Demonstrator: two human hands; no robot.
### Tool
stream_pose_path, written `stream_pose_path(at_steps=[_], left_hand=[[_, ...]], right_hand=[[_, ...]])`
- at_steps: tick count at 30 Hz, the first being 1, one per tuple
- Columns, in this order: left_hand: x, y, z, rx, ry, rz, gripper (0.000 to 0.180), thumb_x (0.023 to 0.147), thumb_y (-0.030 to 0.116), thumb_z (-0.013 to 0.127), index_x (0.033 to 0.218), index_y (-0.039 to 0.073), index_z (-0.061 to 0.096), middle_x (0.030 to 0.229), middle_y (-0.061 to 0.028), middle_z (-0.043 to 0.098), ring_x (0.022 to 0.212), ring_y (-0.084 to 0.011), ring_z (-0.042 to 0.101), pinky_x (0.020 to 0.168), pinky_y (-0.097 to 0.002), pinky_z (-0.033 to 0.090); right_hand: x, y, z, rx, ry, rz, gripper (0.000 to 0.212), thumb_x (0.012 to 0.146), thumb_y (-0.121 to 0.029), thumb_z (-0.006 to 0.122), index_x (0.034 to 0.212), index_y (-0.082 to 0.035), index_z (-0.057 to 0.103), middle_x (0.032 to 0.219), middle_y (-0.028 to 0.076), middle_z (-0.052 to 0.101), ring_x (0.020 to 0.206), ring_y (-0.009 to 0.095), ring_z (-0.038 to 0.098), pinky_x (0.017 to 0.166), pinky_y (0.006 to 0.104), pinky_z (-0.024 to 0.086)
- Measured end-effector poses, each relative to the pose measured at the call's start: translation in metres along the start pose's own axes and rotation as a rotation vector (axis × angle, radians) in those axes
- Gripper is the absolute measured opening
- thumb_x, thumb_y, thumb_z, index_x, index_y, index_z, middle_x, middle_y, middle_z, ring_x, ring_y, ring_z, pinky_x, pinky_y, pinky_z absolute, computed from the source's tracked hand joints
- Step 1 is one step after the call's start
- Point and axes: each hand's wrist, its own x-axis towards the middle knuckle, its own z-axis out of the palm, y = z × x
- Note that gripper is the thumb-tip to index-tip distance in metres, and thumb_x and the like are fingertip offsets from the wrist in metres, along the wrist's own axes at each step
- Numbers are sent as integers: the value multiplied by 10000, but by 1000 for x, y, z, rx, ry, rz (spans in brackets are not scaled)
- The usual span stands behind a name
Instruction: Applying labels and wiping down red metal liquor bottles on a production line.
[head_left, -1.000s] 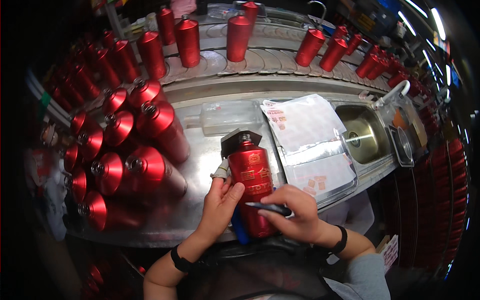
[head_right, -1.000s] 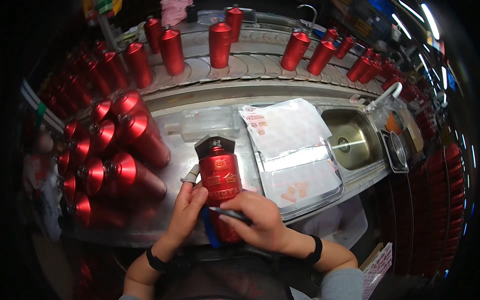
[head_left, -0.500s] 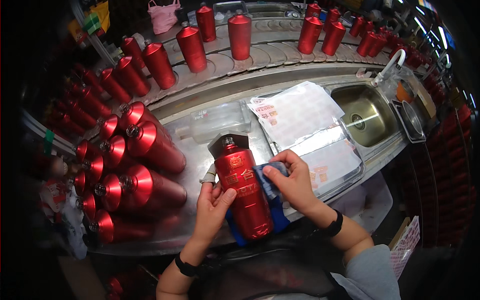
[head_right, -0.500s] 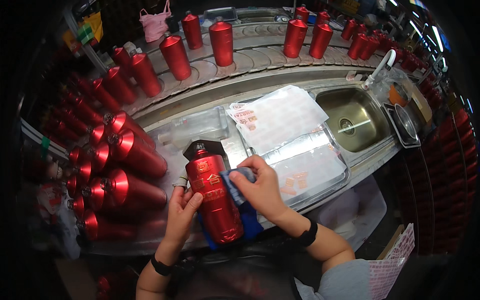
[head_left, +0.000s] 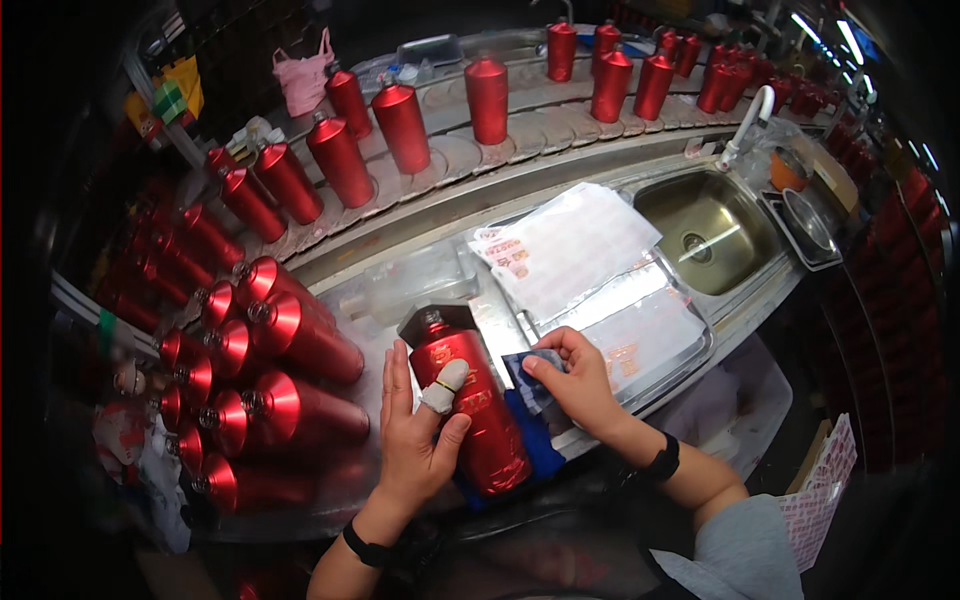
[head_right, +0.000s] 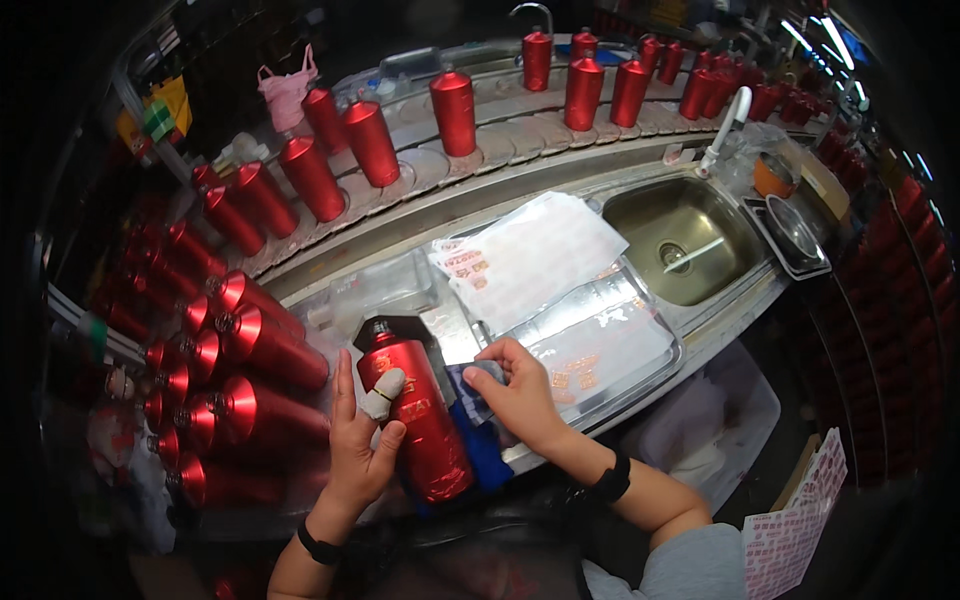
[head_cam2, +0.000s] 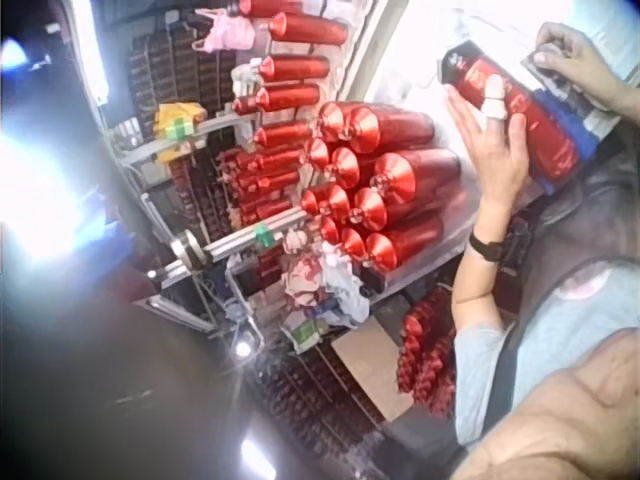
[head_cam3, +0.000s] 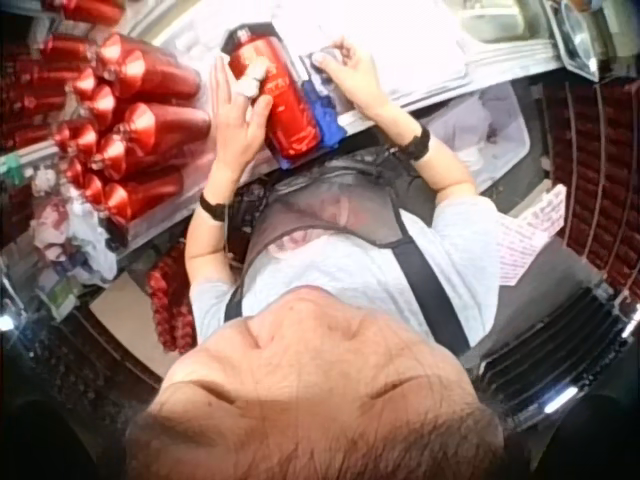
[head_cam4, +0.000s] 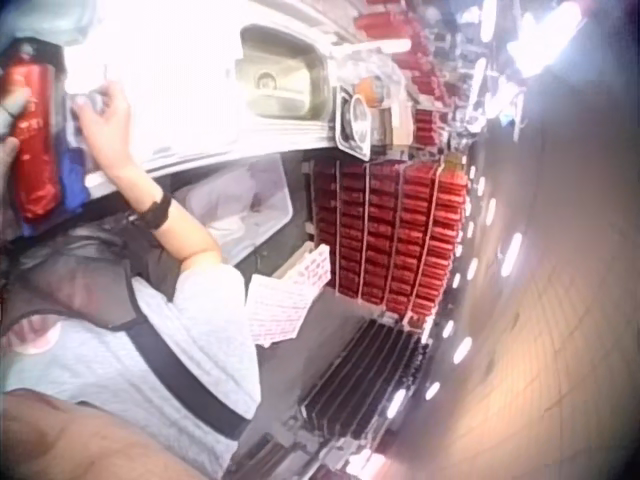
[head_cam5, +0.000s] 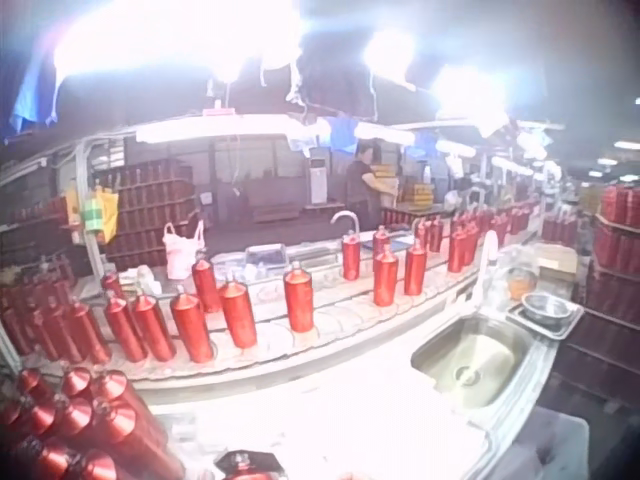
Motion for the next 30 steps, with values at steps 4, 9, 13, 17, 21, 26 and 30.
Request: stream_pose_path(at_steps=[4,9,13,17,21,26,30], left_hand=[[14,8,-6,271,-91,89,354,856,316,647,1189,202,690,1538,-240,280,1411,-489,202,1117,-595,163],[7,18,-6,388,-174,160,305,865,385,628,1101,215,720,1520,-212,334,1433,-425,209,1126,-616,28],[0,16,-2,383,-147,155,297,874,404,617,1070,209,728,1519,-210,336,1445,-419,179,1120,-629,-2],[-17,3,-6,359,-95,92,323,891,414,593,1119,220,715,1528,-212,319,1449,-426,153,1114,-640,-22],[-37,-8,-4,348,-72,20,407,927,425,530,1267,233,643,1540,-240,269,1448,-446,134,1110,-648,-31],[-58,-19,4,215,20,-115,410,949,423,485,1225,180,667,1560,-213,246,1456,-443,118,1116,-642,-22],[-63,-22,3,310,7,37,471,956,245,550,1407,123,493,1536,-245,280,1442,-437,173,1143,-590,74]], right_hand=[[2,10,-1,136,-66,67,172,895,-71,655,1043,-37,574,883,7,627,798,51,578,703,193,466],[-4,2,-4,83,-235,303,161,892,-199,641,920,-41,646,812,-29,603,750,40,508,692,200,407],[-5,15,6,116,-277,166,158,890,-194,640,934,-42,640,760,-37,577,703,37,475,637,206,388],[-2,13,25,67,-270,93,204,910,-232,648,970,-41,610,728,-39,551,671,36,479,606,200,389],[-9,17,32,27,-269,55,375,887,-327,714,1041,-42,527,705,-26,521,642,38,464,585,200,382],[-10,15,32,-25,-333,73,350,916,-270,692,1096,-59,479,759,-15,560,719,36,513,638,205,414],[-9,23,30,-1,-340,50,347,923,-276,686,1087,-64,465,763,-10,566,731,39,514,635,206,408]])
